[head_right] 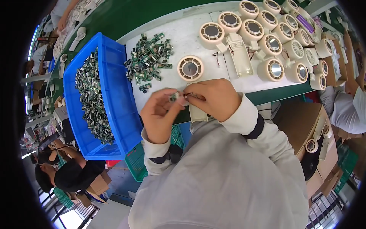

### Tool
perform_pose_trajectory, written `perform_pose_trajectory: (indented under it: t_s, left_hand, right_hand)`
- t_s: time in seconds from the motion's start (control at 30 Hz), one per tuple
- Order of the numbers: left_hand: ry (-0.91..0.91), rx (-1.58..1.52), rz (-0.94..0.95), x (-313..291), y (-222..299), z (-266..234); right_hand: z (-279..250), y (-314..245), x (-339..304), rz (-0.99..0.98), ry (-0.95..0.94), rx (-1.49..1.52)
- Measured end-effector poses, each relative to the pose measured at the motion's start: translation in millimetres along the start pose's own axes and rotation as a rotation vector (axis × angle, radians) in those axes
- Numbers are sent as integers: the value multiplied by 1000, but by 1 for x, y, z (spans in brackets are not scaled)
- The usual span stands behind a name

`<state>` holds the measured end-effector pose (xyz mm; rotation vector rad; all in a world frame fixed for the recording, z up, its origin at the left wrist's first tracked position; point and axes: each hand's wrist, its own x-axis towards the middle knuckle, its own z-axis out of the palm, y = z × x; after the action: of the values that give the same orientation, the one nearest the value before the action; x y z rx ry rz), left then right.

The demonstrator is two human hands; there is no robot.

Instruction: The person picks up a circuit board and a fan housing, connects the wires, and presses the board into the housing. They then set the assembled unit on the table and reach for another housing to repeat the process.

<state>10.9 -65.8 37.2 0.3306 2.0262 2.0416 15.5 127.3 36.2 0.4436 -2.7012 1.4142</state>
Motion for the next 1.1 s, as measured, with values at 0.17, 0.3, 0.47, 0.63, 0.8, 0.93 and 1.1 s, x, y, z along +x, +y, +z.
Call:
perform_pose_trajectory:
  t_s: [0.17,0.3,0.47,0.63,0.8,0.93,1.1]
  left_hand:
    - [103,-156,-191,-1,-5,-3]
    - [42,-214,-242,4,-10,-5]
    - [36,-233,-239,6,-12,-8]
    - [196,93,-74,-4,-9,11]
    - [232,141,-77,-10,-11,13]
    - [228,-88,-119,-10,-15,12]
    - [234,-92,-92,-8,-10,7]
  right_hand:
    - [4,0,-6,55,33,101]
    - [1,-3,-2,99,12,79]
    - [-1,-2,2,10,-4,32]
    - [1,4,1,-99,-6,2]
    - [3,3,-1,-151,18,-14]
    - [5,4,-3,-163,51,-50]
    - [1,-4,-4,-123,138,-52]
